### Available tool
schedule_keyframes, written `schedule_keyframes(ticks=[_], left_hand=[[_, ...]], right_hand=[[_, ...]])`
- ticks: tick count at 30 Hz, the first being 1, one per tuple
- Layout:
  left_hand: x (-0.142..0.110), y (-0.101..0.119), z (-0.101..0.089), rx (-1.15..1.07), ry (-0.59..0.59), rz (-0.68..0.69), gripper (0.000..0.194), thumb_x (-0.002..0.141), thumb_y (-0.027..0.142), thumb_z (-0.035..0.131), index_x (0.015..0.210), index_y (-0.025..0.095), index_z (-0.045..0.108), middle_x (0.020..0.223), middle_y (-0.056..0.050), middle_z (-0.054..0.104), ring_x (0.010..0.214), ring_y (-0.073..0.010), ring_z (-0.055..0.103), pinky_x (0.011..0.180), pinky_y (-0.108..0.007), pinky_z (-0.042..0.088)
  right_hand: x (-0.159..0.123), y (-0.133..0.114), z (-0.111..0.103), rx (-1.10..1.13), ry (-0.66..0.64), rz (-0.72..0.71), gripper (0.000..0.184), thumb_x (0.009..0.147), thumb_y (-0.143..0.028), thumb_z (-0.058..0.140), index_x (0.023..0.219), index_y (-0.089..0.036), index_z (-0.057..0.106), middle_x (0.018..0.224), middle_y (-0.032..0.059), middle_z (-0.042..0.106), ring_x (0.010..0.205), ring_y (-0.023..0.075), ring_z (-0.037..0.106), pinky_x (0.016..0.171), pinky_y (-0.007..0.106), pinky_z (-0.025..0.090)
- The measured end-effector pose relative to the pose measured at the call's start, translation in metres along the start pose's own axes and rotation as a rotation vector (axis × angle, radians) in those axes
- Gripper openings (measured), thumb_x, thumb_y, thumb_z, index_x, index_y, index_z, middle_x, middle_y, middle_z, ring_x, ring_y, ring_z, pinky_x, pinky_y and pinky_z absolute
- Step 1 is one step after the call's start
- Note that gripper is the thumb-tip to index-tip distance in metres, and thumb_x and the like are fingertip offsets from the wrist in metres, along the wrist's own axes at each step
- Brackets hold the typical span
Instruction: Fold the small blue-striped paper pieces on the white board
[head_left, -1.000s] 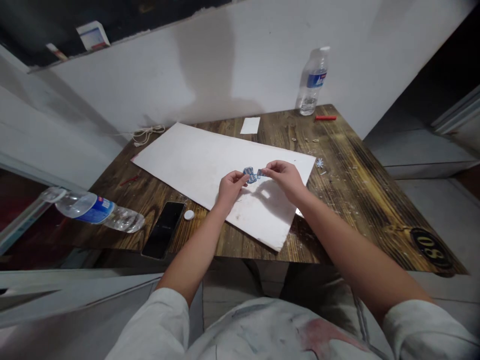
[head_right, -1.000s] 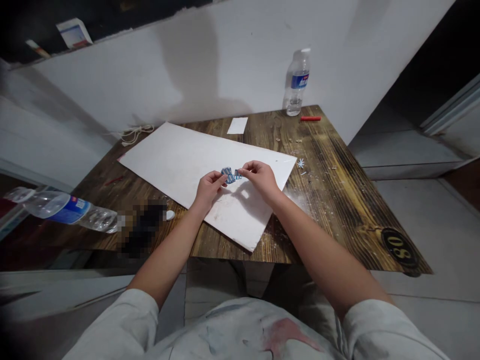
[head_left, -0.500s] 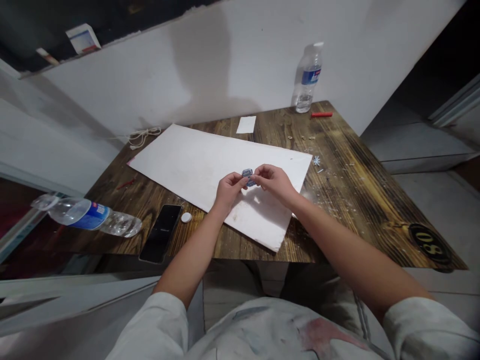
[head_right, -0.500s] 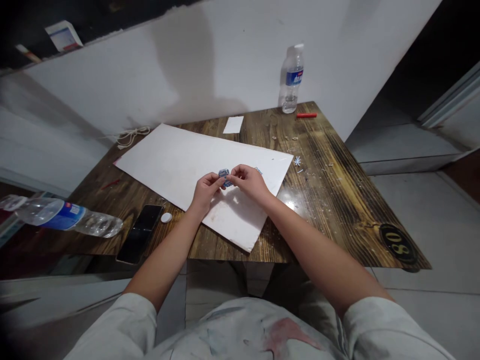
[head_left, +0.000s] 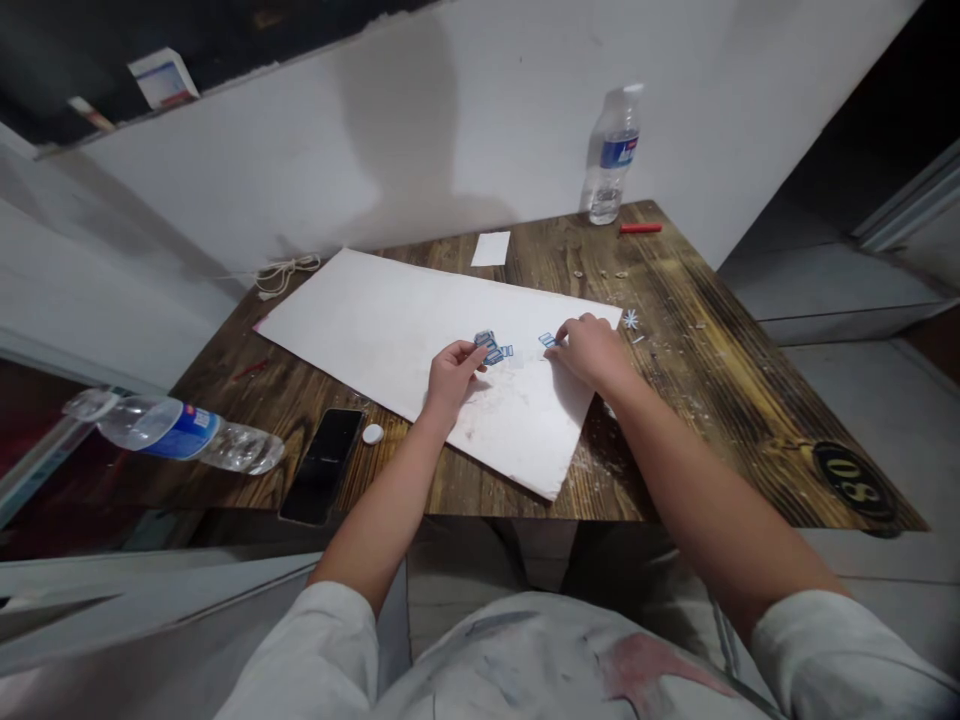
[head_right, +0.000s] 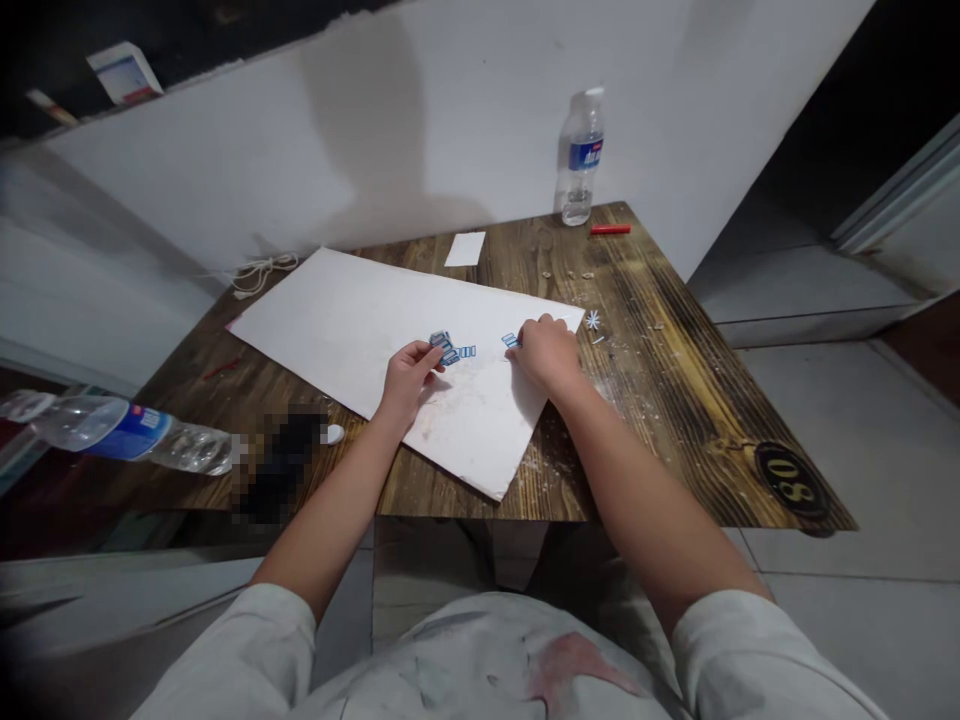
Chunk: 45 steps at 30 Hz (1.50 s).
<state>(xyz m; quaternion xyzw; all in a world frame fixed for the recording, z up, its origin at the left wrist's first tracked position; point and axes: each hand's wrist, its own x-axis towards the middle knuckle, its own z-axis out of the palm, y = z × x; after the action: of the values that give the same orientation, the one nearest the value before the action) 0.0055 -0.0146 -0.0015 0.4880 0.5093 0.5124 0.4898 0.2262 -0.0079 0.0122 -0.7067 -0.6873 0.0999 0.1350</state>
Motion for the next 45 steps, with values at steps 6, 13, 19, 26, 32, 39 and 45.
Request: schedule_keyframes(ticks=[6, 13, 19, 26, 32, 39, 45], left_hand=[[0.000, 0.002, 0.000, 0.022, 0.012, -0.003, 0.028, 0.066, 0.041, 0.076, 0.075, 0.018, 0.063, 0.065, 0.001, 0.062, 0.058, -0.0085, 0.056, 0.045, -0.018, 0.038], [-0.001, 0.001, 0.001, 0.027, 0.010, -0.004, 0.027, 0.067, 0.040, 0.076, 0.076, 0.018, 0.063, 0.065, 0.001, 0.062, 0.059, -0.0085, 0.057, 0.047, -0.018, 0.038], [0.000, 0.001, 0.001, 0.030, 0.014, -0.016, 0.028, 0.067, 0.042, 0.076, 0.073, 0.018, 0.062, 0.063, 0.001, 0.062, 0.059, -0.0089, 0.057, 0.047, -0.018, 0.038], [-0.003, 0.001, 0.002, -0.002, -0.015, -0.038, 0.030, 0.067, 0.042, 0.077, 0.072, 0.017, 0.061, 0.065, 0.000, 0.064, 0.059, -0.0105, 0.062, 0.048, -0.018, 0.037], [-0.007, 0.003, 0.002, -0.006, -0.117, -0.049, 0.033, 0.069, 0.044, 0.076, 0.074, 0.016, 0.061, 0.070, -0.002, 0.067, 0.063, -0.0141, 0.067, 0.051, -0.019, 0.039], [-0.008, -0.002, -0.003, -0.025, -0.159, -0.025, 0.036, 0.069, 0.047, 0.076, 0.078, 0.015, 0.060, 0.073, -0.002, 0.068, 0.062, -0.0124, 0.067, 0.050, -0.019, 0.039], [-0.005, -0.006, -0.004, -0.072, -0.079, -0.046, 0.035, 0.068, 0.044, 0.077, 0.083, 0.016, 0.062, 0.072, -0.001, 0.066, 0.059, -0.0107, 0.063, 0.045, -0.018, 0.040]], right_hand=[[0.004, -0.001, 0.007, -0.013, -0.003, -0.005, 0.029, 0.085, -0.036, 0.062, 0.102, -0.015, 0.071, 0.110, 0.0173, 0.062, 0.099, 0.0295, 0.054, 0.081, 0.040, 0.042], [0.007, 0.003, 0.013, 0.033, 0.052, -0.013, 0.028, 0.086, -0.034, 0.055, 0.092, -0.013, 0.073, 0.101, 0.0189, 0.066, 0.092, 0.0284, 0.057, 0.078, 0.040, 0.042], [0.012, 0.004, 0.007, 0.281, 0.208, -0.121, 0.028, 0.089, -0.032, 0.050, 0.079, -0.017, 0.071, 0.076, 0.0122, 0.069, 0.072, 0.0222, 0.058, 0.068, 0.034, 0.040], [-0.014, -0.027, 0.005, 0.394, 0.340, -0.397, 0.032, 0.094, -0.038, 0.045, 0.090, -0.020, 0.070, 0.078, 0.0091, 0.069, 0.072, 0.0199, 0.059, 0.073, 0.033, 0.039], [-0.023, -0.040, 0.016, 0.277, 0.229, -0.575, 0.034, 0.095, -0.038, 0.043, 0.093, -0.022, 0.073, 0.083, 0.0098, 0.070, 0.078, 0.0221, 0.058, 0.077, 0.036, 0.037], [-0.020, -0.038, 0.017, 0.305, 0.197, -0.661, 0.033, 0.095, -0.042, 0.046, 0.096, -0.025, 0.074, 0.096, 0.0099, 0.070, 0.091, 0.0242, 0.056, 0.082, 0.039, 0.037], [-0.001, -0.016, 0.018, 0.497, 0.215, -0.436, 0.032, 0.094, -0.041, 0.048, 0.102, -0.024, 0.073, 0.103, 0.0095, 0.066, 0.092, 0.0234, 0.057, 0.083, 0.038, 0.042]])
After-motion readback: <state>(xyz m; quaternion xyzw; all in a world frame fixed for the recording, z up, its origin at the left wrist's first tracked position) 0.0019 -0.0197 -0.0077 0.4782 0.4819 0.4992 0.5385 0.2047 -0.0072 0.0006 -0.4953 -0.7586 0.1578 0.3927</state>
